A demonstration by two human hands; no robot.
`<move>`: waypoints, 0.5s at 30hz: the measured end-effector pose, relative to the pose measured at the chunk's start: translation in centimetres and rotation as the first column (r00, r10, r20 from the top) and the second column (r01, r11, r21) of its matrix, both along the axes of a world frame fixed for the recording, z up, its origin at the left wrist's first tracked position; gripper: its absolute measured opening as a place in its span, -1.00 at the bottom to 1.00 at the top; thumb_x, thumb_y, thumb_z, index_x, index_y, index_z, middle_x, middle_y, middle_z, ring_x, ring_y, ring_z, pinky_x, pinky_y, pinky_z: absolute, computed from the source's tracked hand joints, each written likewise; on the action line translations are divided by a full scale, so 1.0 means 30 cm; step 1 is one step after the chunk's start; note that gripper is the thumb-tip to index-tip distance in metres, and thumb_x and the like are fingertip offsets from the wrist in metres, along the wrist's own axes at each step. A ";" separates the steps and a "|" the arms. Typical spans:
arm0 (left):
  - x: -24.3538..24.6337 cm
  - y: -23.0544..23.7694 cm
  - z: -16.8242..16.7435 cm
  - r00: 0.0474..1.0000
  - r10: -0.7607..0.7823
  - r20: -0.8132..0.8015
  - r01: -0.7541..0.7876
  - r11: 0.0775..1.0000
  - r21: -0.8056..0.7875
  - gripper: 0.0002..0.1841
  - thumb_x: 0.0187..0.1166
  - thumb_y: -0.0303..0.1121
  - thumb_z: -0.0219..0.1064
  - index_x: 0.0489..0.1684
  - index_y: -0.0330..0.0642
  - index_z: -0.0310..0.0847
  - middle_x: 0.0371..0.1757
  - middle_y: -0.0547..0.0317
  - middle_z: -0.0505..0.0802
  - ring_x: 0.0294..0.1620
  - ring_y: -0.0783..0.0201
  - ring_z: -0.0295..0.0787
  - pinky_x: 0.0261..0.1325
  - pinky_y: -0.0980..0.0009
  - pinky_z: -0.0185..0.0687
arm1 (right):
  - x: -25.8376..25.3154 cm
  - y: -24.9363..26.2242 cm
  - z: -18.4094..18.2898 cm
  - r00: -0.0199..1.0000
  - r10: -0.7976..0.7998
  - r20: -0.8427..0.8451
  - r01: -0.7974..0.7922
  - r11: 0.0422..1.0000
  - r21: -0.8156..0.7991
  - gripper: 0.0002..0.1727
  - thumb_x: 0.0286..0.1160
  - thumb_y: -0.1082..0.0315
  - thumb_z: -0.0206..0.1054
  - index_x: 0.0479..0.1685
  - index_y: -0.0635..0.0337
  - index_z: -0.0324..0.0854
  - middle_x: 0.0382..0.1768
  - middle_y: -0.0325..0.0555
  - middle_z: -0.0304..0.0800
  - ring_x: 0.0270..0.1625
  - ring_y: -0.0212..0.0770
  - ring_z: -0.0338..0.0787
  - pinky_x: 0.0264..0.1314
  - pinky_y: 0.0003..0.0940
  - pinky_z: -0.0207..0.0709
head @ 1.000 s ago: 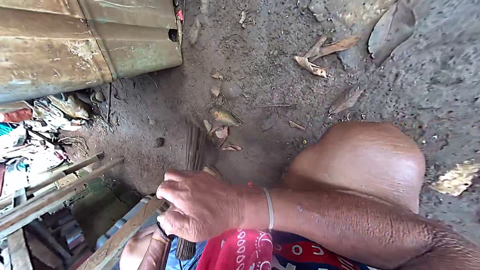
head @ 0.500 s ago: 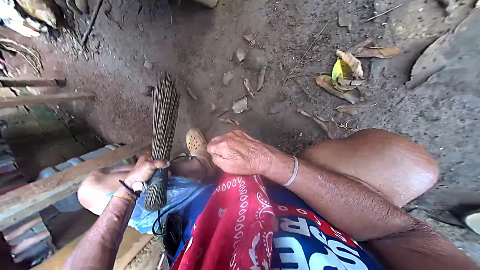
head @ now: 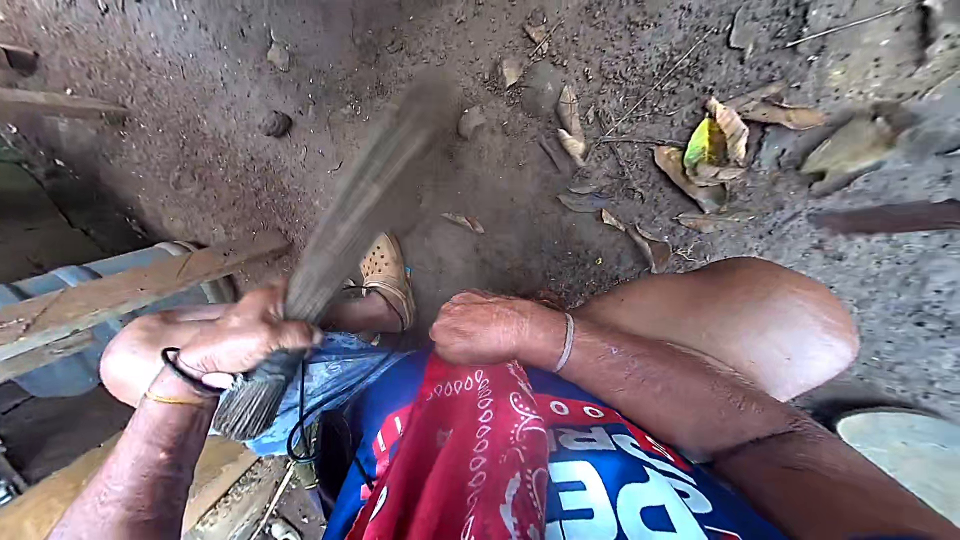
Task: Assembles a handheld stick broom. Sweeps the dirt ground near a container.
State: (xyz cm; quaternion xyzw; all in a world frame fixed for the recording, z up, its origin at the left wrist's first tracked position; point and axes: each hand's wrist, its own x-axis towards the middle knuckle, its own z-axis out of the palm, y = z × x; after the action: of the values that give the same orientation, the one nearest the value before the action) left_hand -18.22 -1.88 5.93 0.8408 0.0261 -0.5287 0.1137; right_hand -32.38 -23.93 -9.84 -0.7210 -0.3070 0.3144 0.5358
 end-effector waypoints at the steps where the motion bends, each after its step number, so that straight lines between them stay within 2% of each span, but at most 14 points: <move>1: 0.025 0.019 -0.025 0.993 0.071 0.097 -0.074 0.997 0.028 -0.61 0.26 -0.50 0.46 0.09 -0.24 0.58 -0.46 0.11 0.83 -0.57 0.28 0.78 -0.47 0.36 0.74 | 0.004 0.003 -0.001 1.000 -0.002 -0.009 0.001 1.000 -0.025 -0.59 0.76 0.31 0.00 -0.40 0.40 0.60 -0.34 0.21 0.70 -0.09 0.23 0.76 -0.05 0.22 0.48; 3: 0.064 0.043 -0.128 0.959 0.144 0.243 -0.173 0.980 0.102 -0.61 0.29 -0.41 0.48 0.10 -0.19 0.59 -0.43 0.10 0.81 -0.56 0.24 0.75 -0.51 0.27 0.68 | 0.010 0.008 -0.007 1.000 0.000 -0.015 -0.001 0.999 -0.054 -0.58 0.76 0.30 -0.02 -0.37 0.41 0.60 -0.31 0.23 0.71 -0.06 0.24 0.75 -0.04 0.23 0.48; 4: 0.074 0.045 -0.193 0.953 0.171 0.251 -0.204 0.973 0.112 -0.68 0.27 -0.34 0.48 -0.02 -0.16 0.63 -0.44 0.13 0.81 -0.55 0.25 0.75 -0.50 0.26 0.69 | 0.010 0.012 -0.013 1.000 0.007 -0.015 -0.008 0.998 -0.065 -0.59 0.76 0.30 -0.01 -0.35 0.41 0.61 -0.29 0.24 0.72 -0.04 0.25 0.75 -0.02 0.24 0.48; 6: 0.054 -0.016 -0.294 0.976 0.151 0.155 -0.167 0.982 0.094 -0.84 0.29 -0.40 0.49 -0.29 -0.22 0.66 -0.49 0.12 0.80 -0.55 0.26 0.74 -0.45 0.27 0.69 | 0.010 0.021 -0.017 0.998 0.041 -0.038 -0.044 0.995 -0.094 -0.62 0.75 0.33 0.04 -0.30 0.44 0.63 -0.20 0.30 0.74 0.05 0.31 0.75 0.06 0.31 0.48; 7: 0.030 -0.074 -0.316 0.991 0.114 0.070 -0.119 0.991 0.069 -0.86 0.33 -0.50 0.50 -0.28 -0.32 0.67 -0.46 0.06 0.81 -0.48 0.22 0.76 -0.35 0.22 0.72 | 0.008 0.026 -0.018 0.997 0.054 -0.049 -0.059 0.992 -0.108 -0.64 0.74 0.34 0.08 -0.28 0.46 0.64 -0.18 0.33 0.74 0.07 0.35 0.75 0.08 0.34 0.49; 9: -0.026 -0.161 -0.286 0.997 0.003 -0.073 -0.003 1.000 -0.011 -0.71 0.24 -0.51 0.50 -0.08 -0.30 0.65 -0.36 0.13 0.83 -0.38 0.29 0.80 -0.21 0.25 0.78 | 0.003 0.029 -0.022 0.997 0.077 -0.033 -0.080 0.991 -0.109 -0.68 0.72 0.39 0.14 -0.27 0.49 0.66 -0.17 0.35 0.76 0.07 0.37 0.75 0.08 0.37 0.50; 12: -0.050 -0.176 -0.178 0.979 -0.112 -0.168 0.068 0.966 -0.249 -0.51 0.00 -0.36 0.58 0.03 -0.14 0.65 -0.36 0.35 0.88 -0.41 0.44 0.84 -0.27 0.40 0.83 | 0.010 0.022 -0.017 0.997 0.075 -0.006 -0.075 0.994 -0.083 -0.70 0.72 0.41 0.15 -0.23 0.52 0.67 -0.13 0.37 0.77 0.11 0.40 0.75 0.14 0.38 0.51; 15: -0.015 -0.190 -0.133 0.985 -0.133 -0.105 0.084 0.923 -0.376 -0.45 0.00 -0.36 0.62 0.12 -0.09 0.67 -0.25 0.39 0.91 -0.30 0.48 0.86 -0.17 0.43 0.83 | 0.022 0.018 -0.015 0.999 0.031 -0.017 -0.033 0.995 -0.092 -0.66 0.73 0.37 0.14 -0.25 0.51 0.67 -0.13 0.38 0.77 0.11 0.40 0.75 0.13 0.39 0.50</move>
State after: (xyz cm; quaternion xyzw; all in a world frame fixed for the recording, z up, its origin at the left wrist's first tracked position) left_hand -18.67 -7.59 1.94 0.7685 -0.1135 -0.5828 0.2386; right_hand -31.73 -23.40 -10.29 -0.7376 -0.2995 0.3424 0.4990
